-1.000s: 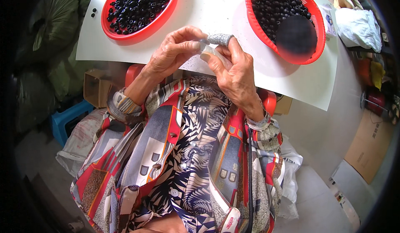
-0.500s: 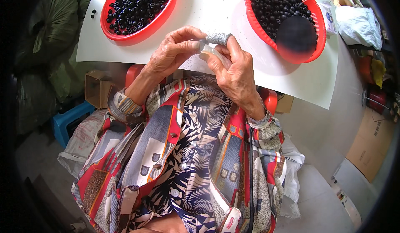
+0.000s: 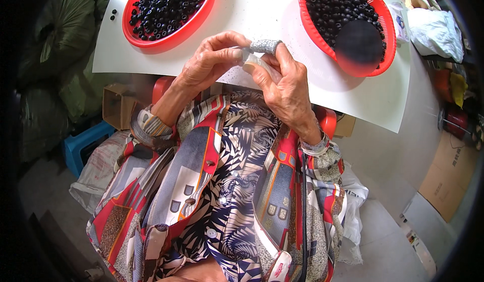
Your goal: Inspecting and sorting small black plastic or rubber components on a white table.
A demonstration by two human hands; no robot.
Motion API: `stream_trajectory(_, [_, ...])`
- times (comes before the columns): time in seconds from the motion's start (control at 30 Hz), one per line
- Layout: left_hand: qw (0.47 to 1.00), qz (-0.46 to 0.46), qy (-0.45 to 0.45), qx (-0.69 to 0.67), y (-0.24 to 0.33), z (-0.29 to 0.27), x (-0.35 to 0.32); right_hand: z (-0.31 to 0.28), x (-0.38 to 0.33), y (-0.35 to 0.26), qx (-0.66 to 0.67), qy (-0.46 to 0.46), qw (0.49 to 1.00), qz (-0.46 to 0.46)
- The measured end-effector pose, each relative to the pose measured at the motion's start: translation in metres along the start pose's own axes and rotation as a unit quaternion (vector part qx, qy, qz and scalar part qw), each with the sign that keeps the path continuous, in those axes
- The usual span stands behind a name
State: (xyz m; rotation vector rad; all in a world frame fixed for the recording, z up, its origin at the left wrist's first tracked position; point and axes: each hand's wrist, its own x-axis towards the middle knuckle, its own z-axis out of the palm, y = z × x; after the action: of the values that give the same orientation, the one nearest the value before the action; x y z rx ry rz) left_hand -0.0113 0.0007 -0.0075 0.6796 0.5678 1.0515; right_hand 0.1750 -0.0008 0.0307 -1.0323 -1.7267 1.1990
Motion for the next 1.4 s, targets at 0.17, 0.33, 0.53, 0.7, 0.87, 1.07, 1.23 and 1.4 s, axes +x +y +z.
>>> stream_trajectory(0.17, [1.0, 0.0, 0.007, -0.004, 0.001, 0.002, -0.001, 0.001, 0.0, 0.0, 0.004, -0.01, 1.0, 0.017])
stream_trajectory(0.33, [1.0, -0.007, 0.02, 0.004, 0.001, 0.002, -0.001, 0.001, -0.001, -0.001, 0.011, -0.01, 1.0, 0.019])
stream_trajectory(0.53, [0.998, -0.009, 0.037, 0.049, 0.004, 0.0, -0.003, 0.004, -0.001, 0.001, 0.017, -0.022, 0.999, 0.021])
stream_trajectory(0.7, [0.999, -0.012, 0.022, 0.046, 0.008, 0.0, -0.001, 0.005, 0.0, 0.003, 0.013, -0.021, 1.0, 0.002])
stream_trajectory(0.87, [1.0, -0.011, -0.012, 0.022, 0.006, 0.002, -0.001, 0.005, -0.001, -0.003, 0.17, -0.031, 0.982, 0.073])
stream_trajectory(1.07, [0.998, -0.035, 0.022, -0.04, 0.0, 0.0, 0.003, -0.008, -0.001, 0.003, 0.254, 0.03, 0.959, 0.122])
stream_trajectory(1.23, [0.998, -0.023, 0.007, -0.066, 0.0, -0.006, 0.003, -0.01, 0.001, 0.006, 0.251, 0.029, 0.959, 0.132])
stream_trajectory(1.4, [0.997, -0.016, 0.009, -0.071, 0.005, -0.007, 0.0, -0.006, 0.006, 0.007, 0.23, 0.003, 0.961, 0.155])
